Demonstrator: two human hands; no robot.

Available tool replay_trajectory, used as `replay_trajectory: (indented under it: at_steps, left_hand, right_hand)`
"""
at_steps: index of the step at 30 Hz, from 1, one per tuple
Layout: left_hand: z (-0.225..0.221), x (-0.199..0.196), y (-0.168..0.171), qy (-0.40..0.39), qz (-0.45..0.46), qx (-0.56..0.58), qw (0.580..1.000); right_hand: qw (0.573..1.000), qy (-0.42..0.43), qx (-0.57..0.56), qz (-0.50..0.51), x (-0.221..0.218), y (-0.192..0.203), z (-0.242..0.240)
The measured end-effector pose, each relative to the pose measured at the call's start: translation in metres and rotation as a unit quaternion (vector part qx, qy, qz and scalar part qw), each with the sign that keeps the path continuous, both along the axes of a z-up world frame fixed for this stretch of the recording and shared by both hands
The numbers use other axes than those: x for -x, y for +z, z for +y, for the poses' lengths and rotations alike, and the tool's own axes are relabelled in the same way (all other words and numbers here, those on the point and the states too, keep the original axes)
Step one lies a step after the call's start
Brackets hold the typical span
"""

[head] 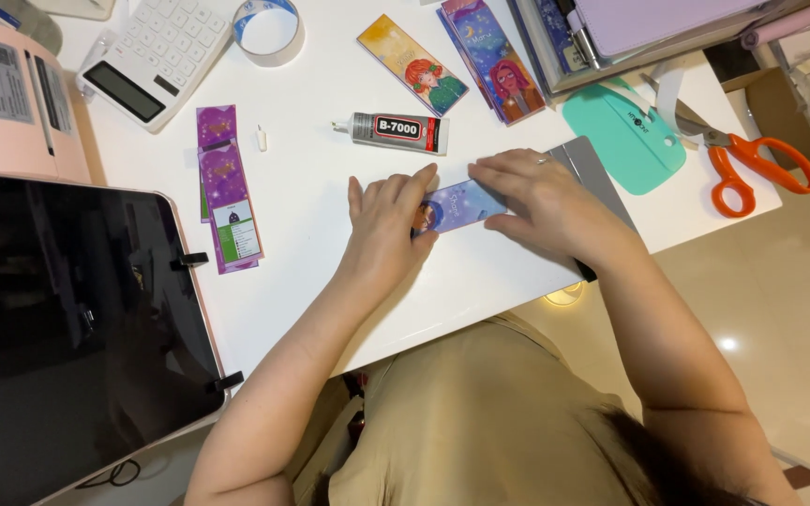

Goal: Applying glue to paper strips and carefully aligning and pressing bookmarks onto them to assemble them.

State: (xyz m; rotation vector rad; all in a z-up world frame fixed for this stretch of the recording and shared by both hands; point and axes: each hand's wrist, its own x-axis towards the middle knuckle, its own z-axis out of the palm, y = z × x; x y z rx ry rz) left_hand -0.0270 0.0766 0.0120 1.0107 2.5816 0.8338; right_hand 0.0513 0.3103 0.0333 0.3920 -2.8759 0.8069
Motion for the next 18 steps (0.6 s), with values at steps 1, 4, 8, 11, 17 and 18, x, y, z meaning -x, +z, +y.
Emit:
replay_trajectory:
  at_steps: [1, 4, 8, 11, 17, 18]
  left_hand:
    - [-0.001, 0.0, 0.004, 0.0, 0.003, 0.0, 1.0]
    - [-0.004, -0.001, 0.007, -0.013, 0.002, -0.035, 0.999]
    - [-0.019, 0.004, 0.005, 0.022, 0.015, -0.155, 0.987]
    - [-0.034, 0.01, 0.02, 0.056, -0.055, -0.243, 0.967]
    - [-0.043, 0.015, 0.027, 0.055, -0.155, -0.388, 0.907]
    - [-0.044, 0.016, 0.026, 0.057, -0.154, -0.405, 0.9]
  right_hand:
    - [1.0, 0.0, 0.0, 0.003, 0.001, 0.002, -0.002]
    - [0.999, -0.02, 0.026, -0.007, 0.002, 0.006, -0.004]
    - [0.991, -0.037, 0.131, -0.003, -0.006, 0.004, 0.002]
    - [0.984, -0.052, 0.171, 0.024, -0.013, 0.004, 0.008]
    - [0.971, -0.064, 0.217, 0.071, -0.032, 0.013, 0.011]
    - [0.971, -0.062, 0.219, 0.076, -0.034, 0.014, 0.011]
